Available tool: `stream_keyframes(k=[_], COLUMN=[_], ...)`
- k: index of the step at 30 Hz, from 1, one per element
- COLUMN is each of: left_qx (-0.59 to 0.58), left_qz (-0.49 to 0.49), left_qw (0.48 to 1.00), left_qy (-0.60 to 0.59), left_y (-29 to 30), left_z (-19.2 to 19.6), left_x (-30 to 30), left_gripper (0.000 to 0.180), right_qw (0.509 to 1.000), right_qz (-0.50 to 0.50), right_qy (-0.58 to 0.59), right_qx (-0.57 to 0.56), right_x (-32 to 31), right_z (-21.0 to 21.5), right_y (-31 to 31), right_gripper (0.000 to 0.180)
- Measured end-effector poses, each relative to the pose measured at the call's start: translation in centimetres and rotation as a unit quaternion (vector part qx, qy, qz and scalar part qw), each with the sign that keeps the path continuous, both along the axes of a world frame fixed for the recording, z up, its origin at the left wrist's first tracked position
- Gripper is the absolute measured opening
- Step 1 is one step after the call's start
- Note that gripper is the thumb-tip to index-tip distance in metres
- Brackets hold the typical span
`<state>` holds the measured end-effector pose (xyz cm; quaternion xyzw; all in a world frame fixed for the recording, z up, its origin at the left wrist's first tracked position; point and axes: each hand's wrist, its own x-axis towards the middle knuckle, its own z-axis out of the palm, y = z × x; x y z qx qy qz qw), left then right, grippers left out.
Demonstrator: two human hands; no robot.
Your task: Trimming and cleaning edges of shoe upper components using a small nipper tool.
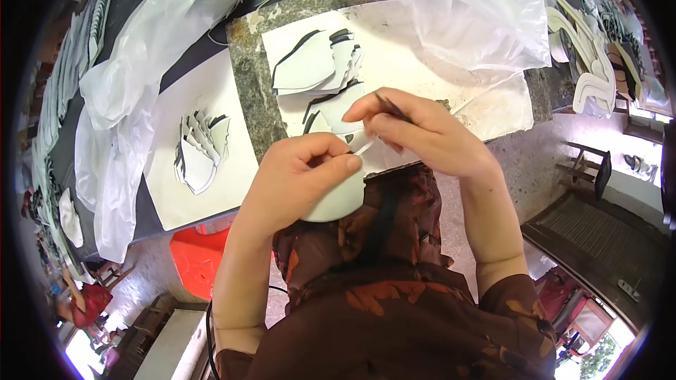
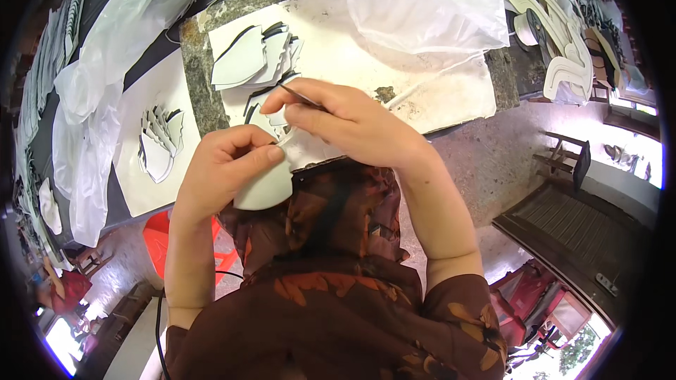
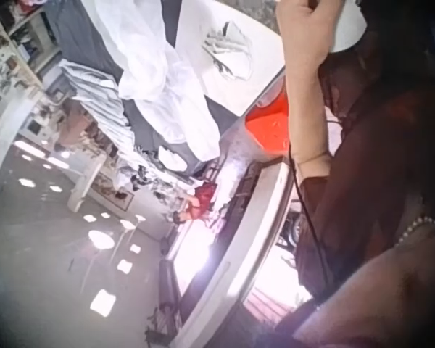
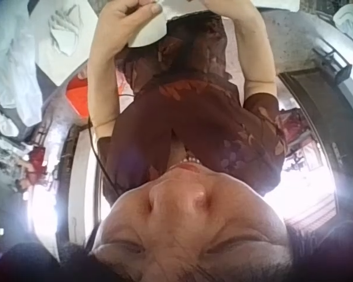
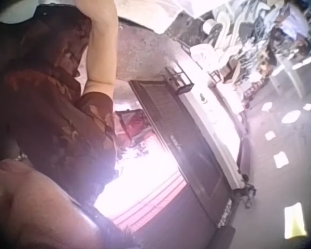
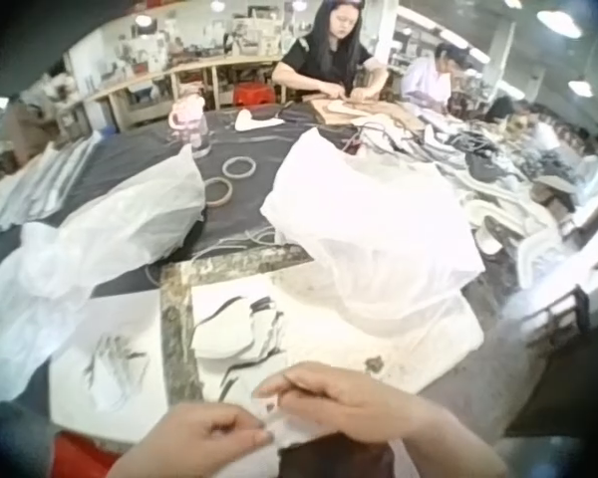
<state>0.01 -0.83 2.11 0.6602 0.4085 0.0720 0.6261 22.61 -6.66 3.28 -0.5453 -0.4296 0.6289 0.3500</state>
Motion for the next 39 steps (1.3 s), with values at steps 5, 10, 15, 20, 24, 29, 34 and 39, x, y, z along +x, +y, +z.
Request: stream_keyframes(k=[5,10,15,20,24,29,34,39], left_qx=[-0.201,-0.228,-0.227,-0.213,-0.192,-0.18,-0.179,-0.148], left_qz=[0.119,0.135,0.172,0.198,0.207,0.213,0.209,0.226], left_qw=[0.969,0.956,0.946,0.939,0.939,0.936,0.935,0.95], left_qy=[-0.079,-0.126,-0.157,-0.181,-0.196,-0.215,-0.225,-0.155], left_y=[-0.4,-0.8,-1.6,-2.5,-3.0,-3.1,-3.1,-2.5], left_z=[-0.7,-0.6,-0.9,-1.2,-1.9,-2.0,-2.0,-1.3], left_x=[-1.2,-2.0,-1.3,-0.5,-0.2,-0.1,-0.3,-1.6], left_gripper=[0.017,0.018,0.017,0.018,0.019,0.02,0.019,0.017], right_qw=[0.872,0.853,0.887,0.931,0.972,0.984,0.988,0.996], right_qz=[0.204,0.183,0.128,0.204,0.138,0.148,0.12,0.067], right_qy=[-0.28,-0.407,-0.355,-0.271,-0.138,-0.083,-0.043,-0.001], right_qx=[0.346,0.27,0.266,0.137,0.131,0.058,0.088,0.063], right_x=[1.8,-0.2,-0.3,0.0,0.2,0.2,-0.4,-0.5], right_z=[-0.9,-0.4,-1.3,0.3,-0.5,-0.5,-1.9,-2.0], right_y=[-1.4,-1.1,-0.8,0.1,-0.3,0.3,0.1,0.1], right_gripper=[0.037,0.026,0.023,0.029,0.038,0.046,0.042,0.039])
